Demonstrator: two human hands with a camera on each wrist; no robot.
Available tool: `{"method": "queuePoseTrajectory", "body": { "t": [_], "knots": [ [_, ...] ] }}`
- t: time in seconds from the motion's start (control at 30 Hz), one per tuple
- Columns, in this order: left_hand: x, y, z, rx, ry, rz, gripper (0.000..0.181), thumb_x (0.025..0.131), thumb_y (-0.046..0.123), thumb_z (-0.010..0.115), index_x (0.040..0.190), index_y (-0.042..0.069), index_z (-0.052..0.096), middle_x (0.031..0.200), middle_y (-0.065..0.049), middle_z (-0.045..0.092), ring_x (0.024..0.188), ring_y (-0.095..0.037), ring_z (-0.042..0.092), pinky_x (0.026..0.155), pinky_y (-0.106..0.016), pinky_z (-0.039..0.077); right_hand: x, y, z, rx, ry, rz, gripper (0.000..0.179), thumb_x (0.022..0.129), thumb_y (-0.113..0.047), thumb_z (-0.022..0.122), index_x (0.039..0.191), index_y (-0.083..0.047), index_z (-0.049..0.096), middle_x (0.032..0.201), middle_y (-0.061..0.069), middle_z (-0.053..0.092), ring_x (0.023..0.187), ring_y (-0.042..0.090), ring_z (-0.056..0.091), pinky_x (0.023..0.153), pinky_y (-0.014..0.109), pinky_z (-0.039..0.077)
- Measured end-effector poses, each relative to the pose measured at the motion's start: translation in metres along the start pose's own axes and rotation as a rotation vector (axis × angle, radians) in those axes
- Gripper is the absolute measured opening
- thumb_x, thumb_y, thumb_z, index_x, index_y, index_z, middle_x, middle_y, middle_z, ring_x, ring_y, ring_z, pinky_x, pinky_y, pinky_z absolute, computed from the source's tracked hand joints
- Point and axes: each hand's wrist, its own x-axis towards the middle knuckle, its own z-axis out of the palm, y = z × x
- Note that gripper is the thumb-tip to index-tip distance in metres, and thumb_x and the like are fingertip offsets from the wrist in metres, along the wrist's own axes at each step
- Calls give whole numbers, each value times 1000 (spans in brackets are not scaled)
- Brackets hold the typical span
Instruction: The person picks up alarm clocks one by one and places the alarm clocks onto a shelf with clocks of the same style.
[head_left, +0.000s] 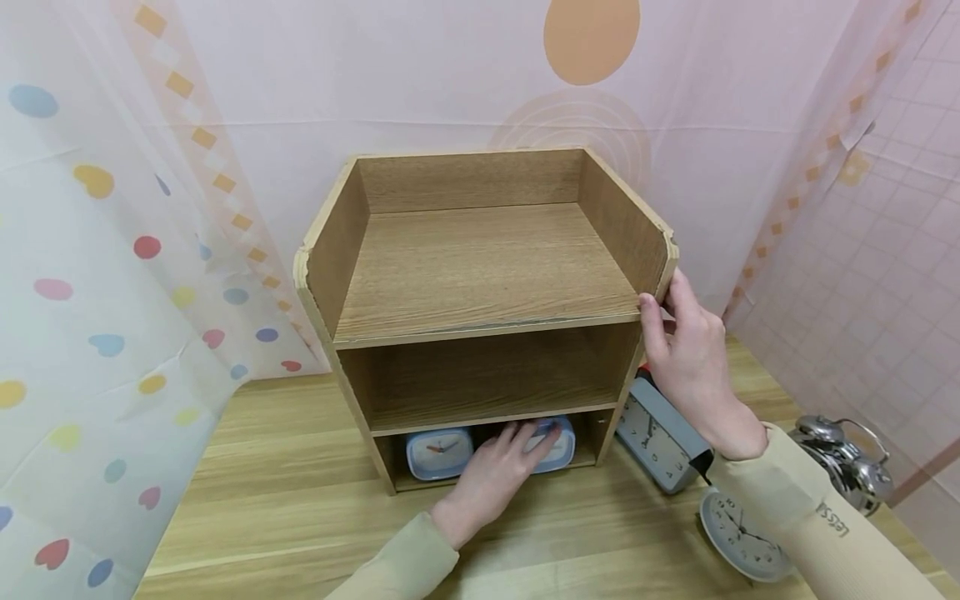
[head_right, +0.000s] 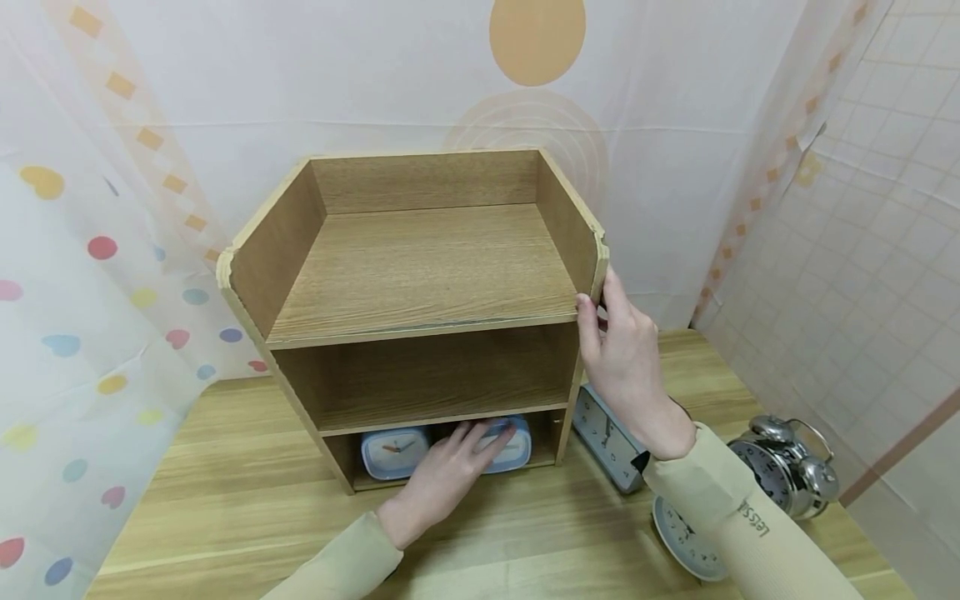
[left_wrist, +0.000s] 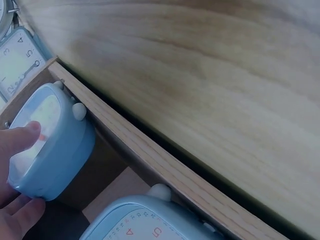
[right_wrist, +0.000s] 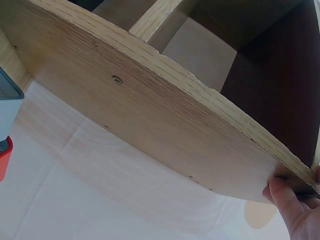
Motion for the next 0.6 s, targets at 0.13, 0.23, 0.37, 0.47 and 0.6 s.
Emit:
{"method": "queuePoseTrajectory", "body": {
  "t": [0.13,0.23,0.37,0.47,0.6],
  "knots": [
    [2,0,2,19,18,-6,76,81,9,90,148,25,58,135,-3,63,112,-18,72,71,-20,60,0,0,0,0,-3,3,31,106,-3,56,134,11,56,112,28,76,107,43,77,76,52,61],
    [4,0,3,28,38,-8,74,81,10,91,146,25,59,134,-2,63,111,-17,71,71,-20,59,-1,0,0,-2,-2,4,31,106,-3,56,133,11,56,111,27,76,106,43,77,76,51,60],
    [5,1,5,39,57,-11,74,80,9,90,145,25,59,134,-1,64,110,-17,71,71,-21,59,-1,1,0,-4,3,3,31,106,-3,56,133,12,56,111,27,76,106,43,77,76,51,60],
    [7,2,5,49,60,-15,73,80,9,90,145,25,59,134,-1,63,110,-16,70,71,-21,59,0,1,-1,-3,2,5,31,106,-3,56,134,11,56,112,28,76,106,43,77,77,51,60],
    [8,2,6,57,60,-16,74,79,9,91,145,25,59,133,-1,63,111,-16,70,71,-21,59,-1,0,-1,2,-4,9,31,106,-4,56,135,11,56,112,27,76,107,43,77,77,50,60]
  ]
}}
